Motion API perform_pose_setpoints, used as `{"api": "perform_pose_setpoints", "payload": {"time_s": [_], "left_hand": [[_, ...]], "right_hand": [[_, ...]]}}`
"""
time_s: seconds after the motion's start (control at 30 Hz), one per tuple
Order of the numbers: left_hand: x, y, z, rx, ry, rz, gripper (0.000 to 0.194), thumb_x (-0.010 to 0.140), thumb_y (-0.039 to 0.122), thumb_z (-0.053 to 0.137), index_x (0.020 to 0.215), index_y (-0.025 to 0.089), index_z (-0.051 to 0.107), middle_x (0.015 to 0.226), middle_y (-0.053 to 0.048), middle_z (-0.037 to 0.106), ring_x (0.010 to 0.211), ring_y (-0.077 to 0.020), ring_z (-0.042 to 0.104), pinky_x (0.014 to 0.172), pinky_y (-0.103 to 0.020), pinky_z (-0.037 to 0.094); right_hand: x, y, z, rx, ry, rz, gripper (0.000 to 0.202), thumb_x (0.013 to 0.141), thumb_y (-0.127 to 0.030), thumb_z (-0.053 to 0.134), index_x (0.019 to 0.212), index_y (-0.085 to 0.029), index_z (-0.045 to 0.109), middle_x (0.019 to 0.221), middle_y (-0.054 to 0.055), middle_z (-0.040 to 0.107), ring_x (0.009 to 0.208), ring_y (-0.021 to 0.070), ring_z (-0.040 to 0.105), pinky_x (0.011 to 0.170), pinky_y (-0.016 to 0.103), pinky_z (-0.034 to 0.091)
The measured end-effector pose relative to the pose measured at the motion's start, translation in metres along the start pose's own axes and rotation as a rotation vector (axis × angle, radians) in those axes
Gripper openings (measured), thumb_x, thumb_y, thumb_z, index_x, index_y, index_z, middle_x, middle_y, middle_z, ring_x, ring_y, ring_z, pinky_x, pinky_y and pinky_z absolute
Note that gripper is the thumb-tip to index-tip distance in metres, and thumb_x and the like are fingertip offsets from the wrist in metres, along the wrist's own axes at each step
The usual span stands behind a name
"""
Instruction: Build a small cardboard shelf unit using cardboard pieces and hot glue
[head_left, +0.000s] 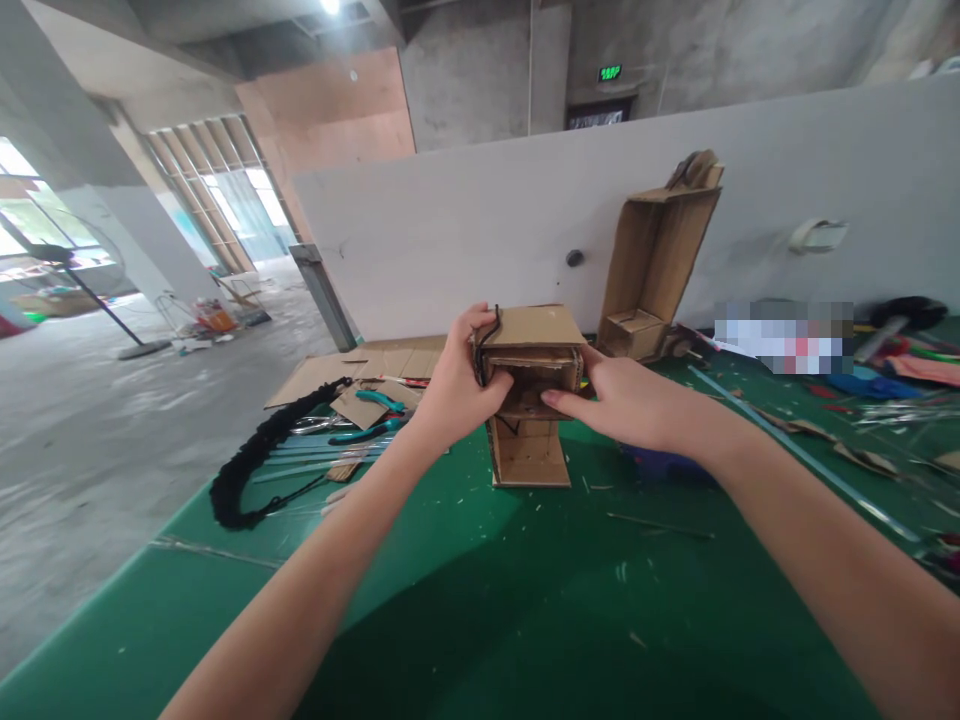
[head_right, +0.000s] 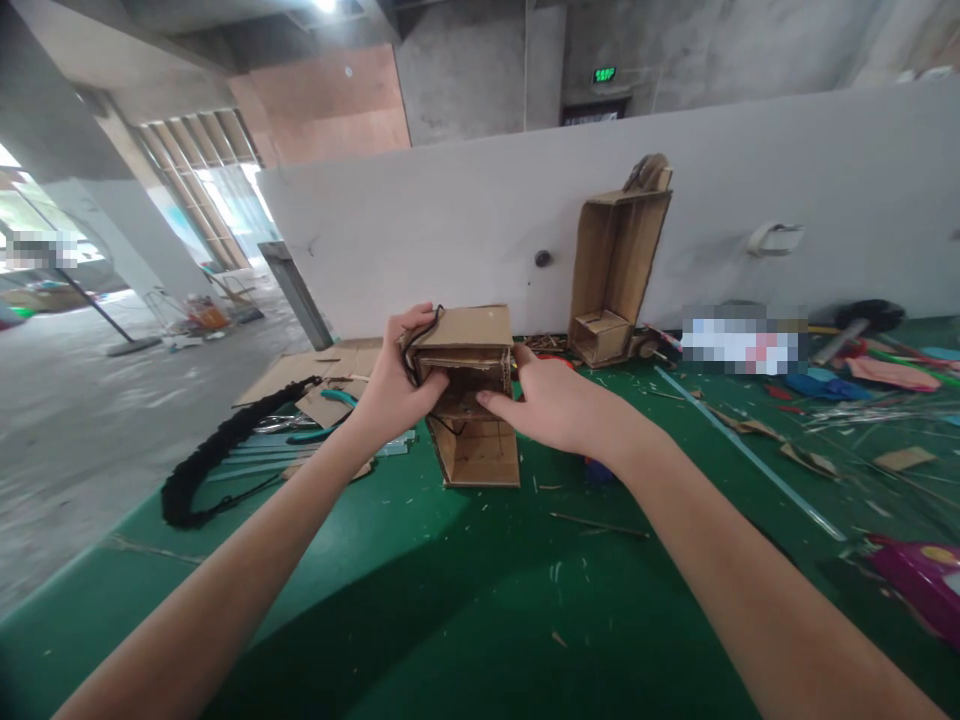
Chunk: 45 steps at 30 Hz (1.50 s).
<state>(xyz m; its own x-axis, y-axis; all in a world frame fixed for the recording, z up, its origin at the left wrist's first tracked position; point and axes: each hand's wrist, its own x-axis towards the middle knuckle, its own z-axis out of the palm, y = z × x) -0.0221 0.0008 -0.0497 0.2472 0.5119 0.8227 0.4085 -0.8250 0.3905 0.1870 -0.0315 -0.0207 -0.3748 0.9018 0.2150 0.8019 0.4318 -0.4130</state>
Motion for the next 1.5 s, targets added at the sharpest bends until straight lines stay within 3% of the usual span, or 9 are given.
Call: {"api": "perform_pose_setpoints", "payload": {"time_s": [0.47, 0.67, 0.87, 1.0, 1.1, 1.27, 1.5], "left_hand": [[-0.005, -0.003, -0.003, 0.02, -0.073, 0.015, 0.074, 0.063, 0.003, 0.058, 0.128, 0.024, 0.029, 0.148, -0.015, 0.028, 0.141, -0.0316, 0.027, 0.116, -0.053, 0.026], [-0.005, -0.004, -0.003, 0.05, -0.061, 0.015, 0.075, 0.063, 0.003, 0.057, 0.128, 0.026, 0.028, 0.138, -0.013, 0.034, 0.141, -0.0312, 0.025, 0.117, -0.053, 0.024], [-0.004, -0.002, -0.002, 0.056, -0.039, -0.012, 0.071, 0.064, 0.002, 0.056, 0.127, 0.027, 0.031, 0.134, -0.011, 0.04, 0.136, -0.0291, 0.034, 0.116, -0.053, 0.027], [-0.003, -0.001, -0.002, 0.068, -0.021, -0.023, 0.069, 0.065, 0.002, 0.056, 0.126, 0.026, 0.033, 0.134, -0.011, 0.042, 0.135, -0.0289, 0.036, 0.115, -0.052, 0.029], [-0.003, -0.001, -0.001, 0.061, -0.02, -0.025, 0.069, 0.065, 0.001, 0.056, 0.126, 0.025, 0.033, 0.135, -0.011, 0.043, 0.136, -0.0286, 0.036, 0.115, -0.052, 0.028], [-0.003, -0.001, 0.0, 0.061, -0.018, -0.049, 0.069, 0.065, 0.0, 0.055, 0.126, 0.025, 0.034, 0.136, -0.012, 0.041, 0.135, -0.0274, 0.036, 0.115, -0.051, 0.028], [-0.002, -0.003, -0.002, 0.056, -0.03, -0.032, 0.069, 0.064, 0.002, 0.057, 0.126, 0.025, 0.034, 0.136, -0.012, 0.042, 0.134, -0.0296, 0.038, 0.114, -0.052, 0.029]], "right_hand": [[-0.002, 0.003, -0.005, 0.066, -0.01, -0.029, 0.071, 0.075, -0.06, 0.058, 0.135, -0.024, 0.046, 0.116, 0.011, 0.065, 0.1, 0.0332, 0.062, 0.081, 0.046, 0.05], [-0.002, 0.001, -0.016, 0.096, 0.205, -0.094, 0.048, 0.08, -0.059, 0.054, 0.106, -0.021, 0.064, 0.111, 0.012, 0.062, 0.104, 0.0314, 0.058, 0.087, 0.045, 0.046], [0.003, 0.001, -0.012, 0.388, 0.317, -0.076, 0.031, 0.08, -0.048, 0.06, 0.095, -0.024, 0.071, 0.117, 0.008, 0.064, 0.106, 0.0288, 0.058, 0.093, 0.044, 0.044], [0.006, -0.002, -0.003, 0.771, 0.208, -0.051, 0.025, 0.077, -0.038, 0.064, 0.095, -0.023, 0.073, 0.096, 0.005, 0.071, 0.096, 0.0253, 0.062, 0.086, 0.041, 0.048], [0.01, -0.005, 0.005, 0.965, 0.229, 0.014, 0.025, 0.071, -0.03, 0.069, 0.093, -0.021, 0.073, 0.09, 0.005, 0.072, 0.09, 0.0231, 0.064, 0.084, 0.039, 0.048], [0.017, -0.009, 0.015, 1.01, 0.388, 0.06, 0.024, 0.07, -0.03, 0.068, 0.09, -0.018, 0.074, 0.087, 0.005, 0.072, 0.09, 0.0219, 0.063, 0.082, 0.038, 0.048], [0.018, -0.014, 0.019, 0.969, 0.509, 0.068, 0.019, 0.071, -0.027, 0.064, 0.084, -0.019, 0.075, 0.08, 0.003, 0.071, 0.086, 0.0211, 0.062, 0.076, 0.035, 0.047]]}}
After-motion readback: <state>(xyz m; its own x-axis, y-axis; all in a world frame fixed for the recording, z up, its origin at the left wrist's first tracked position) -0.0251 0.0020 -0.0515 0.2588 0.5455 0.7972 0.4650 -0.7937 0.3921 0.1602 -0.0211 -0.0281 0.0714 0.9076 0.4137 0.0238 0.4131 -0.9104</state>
